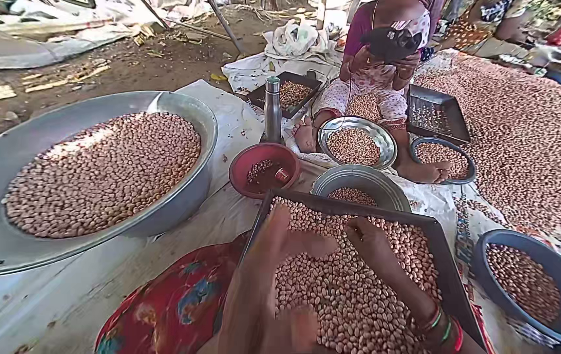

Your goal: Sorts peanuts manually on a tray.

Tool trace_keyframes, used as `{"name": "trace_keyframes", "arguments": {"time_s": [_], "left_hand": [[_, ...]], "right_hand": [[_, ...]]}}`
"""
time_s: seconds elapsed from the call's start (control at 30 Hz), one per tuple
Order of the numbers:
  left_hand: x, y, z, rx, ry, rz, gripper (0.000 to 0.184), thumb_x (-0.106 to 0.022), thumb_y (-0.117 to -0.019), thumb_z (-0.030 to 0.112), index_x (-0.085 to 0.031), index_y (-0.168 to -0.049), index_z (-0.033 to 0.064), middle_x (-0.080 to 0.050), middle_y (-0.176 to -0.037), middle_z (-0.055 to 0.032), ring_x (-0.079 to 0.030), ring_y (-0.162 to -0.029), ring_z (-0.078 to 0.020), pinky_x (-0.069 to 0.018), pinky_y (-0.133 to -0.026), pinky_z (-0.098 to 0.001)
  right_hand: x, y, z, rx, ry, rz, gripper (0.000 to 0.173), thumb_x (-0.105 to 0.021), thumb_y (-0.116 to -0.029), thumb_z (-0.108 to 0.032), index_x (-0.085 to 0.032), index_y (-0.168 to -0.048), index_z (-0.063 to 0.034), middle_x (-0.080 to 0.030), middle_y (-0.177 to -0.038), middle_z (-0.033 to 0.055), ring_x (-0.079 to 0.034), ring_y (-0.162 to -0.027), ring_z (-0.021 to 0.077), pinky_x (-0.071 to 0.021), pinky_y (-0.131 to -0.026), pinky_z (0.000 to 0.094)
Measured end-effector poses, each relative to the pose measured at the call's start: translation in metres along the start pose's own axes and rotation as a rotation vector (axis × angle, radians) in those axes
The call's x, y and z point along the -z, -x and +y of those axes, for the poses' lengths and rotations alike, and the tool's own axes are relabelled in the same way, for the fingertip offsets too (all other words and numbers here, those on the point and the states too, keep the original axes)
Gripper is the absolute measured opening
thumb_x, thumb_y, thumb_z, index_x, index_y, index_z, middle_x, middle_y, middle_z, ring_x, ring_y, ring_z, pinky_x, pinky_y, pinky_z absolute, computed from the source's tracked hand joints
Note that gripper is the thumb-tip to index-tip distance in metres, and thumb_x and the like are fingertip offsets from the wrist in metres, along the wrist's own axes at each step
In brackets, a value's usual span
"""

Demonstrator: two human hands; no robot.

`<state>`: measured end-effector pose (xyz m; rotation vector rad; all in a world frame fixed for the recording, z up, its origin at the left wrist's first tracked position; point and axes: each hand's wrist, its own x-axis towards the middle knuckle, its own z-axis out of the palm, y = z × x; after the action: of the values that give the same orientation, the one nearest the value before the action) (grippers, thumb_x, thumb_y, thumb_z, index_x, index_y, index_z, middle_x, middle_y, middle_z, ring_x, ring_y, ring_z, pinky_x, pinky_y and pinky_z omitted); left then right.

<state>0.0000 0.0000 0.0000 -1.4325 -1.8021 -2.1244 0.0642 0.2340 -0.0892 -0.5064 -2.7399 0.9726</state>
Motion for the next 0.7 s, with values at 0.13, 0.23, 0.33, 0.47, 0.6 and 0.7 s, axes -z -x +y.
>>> {"name": "trace_keyframes", "arguments": {"time_s": [0.13,0.23,0.33,0.47,0.6,0.7], "left_hand": [[0.001,-0.026,-0.076,0.885,0.46,-0.07,0.056,-0.014,-0.1115,0.039,-0.035,-0.15,0.0054,-0.065,-0.125,-0.0055,-0.07,-0.1,-0.0158,-0.0593,-0.083,-0.0329],[0.0,-0.026,-0.103,1.137,0.528,0.016,0.057,-0.009,-0.1115,0.047,-0.054,-0.119,0.0123,-0.07,-0.089,-0.0007,-0.064,-0.061,-0.0076,-0.0508,-0.051,-0.0215],[0.009,-0.019,-0.128,1.083,0.515,0.39,0.049,-0.023,-0.114,0.036,-0.057,-0.092,0.0087,-0.05,-0.057,0.006,-0.037,-0.039,0.0003,-0.0303,-0.037,-0.0137],[0.022,-0.01,-0.151,0.981,0.626,0.629,0.045,-0.027,-0.1141,0.03,-0.054,-0.083,0.0109,-0.042,-0.048,0.0088,-0.035,-0.034,0.0015,-0.0295,-0.035,-0.0133],[0.029,-0.009,-0.152,0.924,0.664,0.631,0.048,-0.023,-0.1144,0.029,-0.054,-0.082,0.0108,-0.042,-0.047,0.0092,-0.035,-0.034,0.0018,-0.0302,-0.035,-0.0128],[0.033,-0.01,-0.154,0.952,0.682,0.628,0.047,-0.025,-0.1144,0.03,-0.054,-0.083,0.0105,-0.044,-0.049,0.0084,-0.036,-0.035,0.0013,-0.0308,-0.035,-0.013]], "right_hand": [[0.003,-0.004,-0.048,0.428,-0.102,0.12,0.022,-0.059,-0.0988,-0.011,-0.073,-0.105,0.0045,-0.074,-0.097,0.0176,-0.071,-0.085,0.0213,-0.0576,-0.079,0.0313],[-0.018,-0.02,-0.069,0.531,-0.05,0.107,0.026,-0.058,-0.0992,-0.012,-0.074,-0.114,0.0035,-0.074,-0.101,0.0179,-0.072,-0.091,0.0294,-0.0579,-0.082,0.0402],[-0.032,-0.053,-0.065,0.287,-0.041,-0.008,0.03,-0.051,-0.1045,-0.012,-0.071,-0.117,0.0065,-0.072,-0.112,0.0234,-0.07,-0.106,0.0342,-0.0534,-0.095,0.0447],[-0.071,-0.086,-0.053,0.145,0.098,-0.281,0.039,-0.05,-0.1075,-0.021,-0.064,-0.134,0.0034,-0.063,-0.136,0.0254,-0.057,-0.132,0.0401,-0.0412,-0.112,0.0531],[-0.117,-0.023,-0.048,0.413,0.087,-0.437,0.032,-0.063,-0.0982,-0.022,-0.073,-0.123,-0.004,-0.061,-0.137,0.0272,-0.054,-0.132,0.0483,-0.0405,-0.105,0.068],[-0.101,0.024,-0.011,0.599,0.184,-0.416,0.025,-0.072,-0.092,-0.026,-0.078,-0.114,-0.0154,-0.064,-0.137,0.0222,-0.056,-0.131,0.0506,-0.0384,-0.103,0.0765]]}}
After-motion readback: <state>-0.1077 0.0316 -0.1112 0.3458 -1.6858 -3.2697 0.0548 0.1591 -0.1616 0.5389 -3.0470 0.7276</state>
